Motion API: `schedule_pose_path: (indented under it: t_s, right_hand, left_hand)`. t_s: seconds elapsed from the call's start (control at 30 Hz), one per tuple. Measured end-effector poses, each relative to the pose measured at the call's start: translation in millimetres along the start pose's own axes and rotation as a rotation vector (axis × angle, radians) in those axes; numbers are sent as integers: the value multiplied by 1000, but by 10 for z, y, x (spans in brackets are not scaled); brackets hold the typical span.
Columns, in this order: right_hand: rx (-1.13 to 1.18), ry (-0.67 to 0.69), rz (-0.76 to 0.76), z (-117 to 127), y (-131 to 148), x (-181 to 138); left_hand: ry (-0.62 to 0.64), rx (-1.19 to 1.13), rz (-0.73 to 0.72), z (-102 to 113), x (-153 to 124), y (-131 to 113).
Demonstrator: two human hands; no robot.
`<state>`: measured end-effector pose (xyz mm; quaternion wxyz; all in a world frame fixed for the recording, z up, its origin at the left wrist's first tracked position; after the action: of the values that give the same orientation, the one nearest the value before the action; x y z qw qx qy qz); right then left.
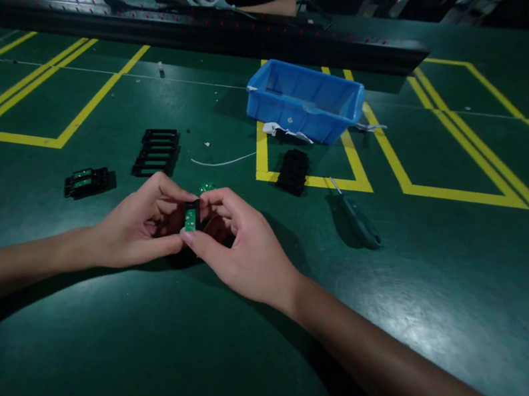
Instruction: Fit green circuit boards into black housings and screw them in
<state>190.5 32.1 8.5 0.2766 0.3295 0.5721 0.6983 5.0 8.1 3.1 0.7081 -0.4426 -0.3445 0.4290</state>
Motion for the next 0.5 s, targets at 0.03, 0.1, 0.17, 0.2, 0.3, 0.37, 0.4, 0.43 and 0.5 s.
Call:
schedule_pose_path:
  t_s: [0.03,0.1,0.17,0.2,0.3,0.37,0.4,0.43,0.5]
  right_hand:
    - [-2,-1,1,-1,4,3]
    - [-3,0,1,-3,13,5]
    - [1,4,-3,-5,18,3]
    - [5,5,-5,-5,19,2]
    - [11,6,1,-7,24,2]
    - [17,7,7,-9,25,7]
    - [22,7,9,-10,25,11]
    - [29,8,11,-13,24,15]
    - [48,8,23,-18,19,24]
  left_hand:
    - [-2,7,1,3,-1,-3]
    - [2,20,-6,7,-3,-7]
    - [9,31,-17,9,-4,-8]
    - [12,39,-20,9,-5,-9]
    - [12,57,-28,10,-7,-14]
    - [10,64,-35,11,-10,-20]
    - [10,65,-41,11,-11,-22]
    - [10,63,-47,13,-13,-23]
    - [7,62,-54,18,-15,-18]
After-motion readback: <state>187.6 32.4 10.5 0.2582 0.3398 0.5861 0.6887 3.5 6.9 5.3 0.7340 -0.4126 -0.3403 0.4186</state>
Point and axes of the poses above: each hand's wrist, its own x-axis towards the middle knuckle, its own z-axis out of the back of the hand, y = z × x, the point moved 2 cm from there along x, towards the middle knuckle, and after that the axes turned 4 degrees about z, right-handed, at the moved point
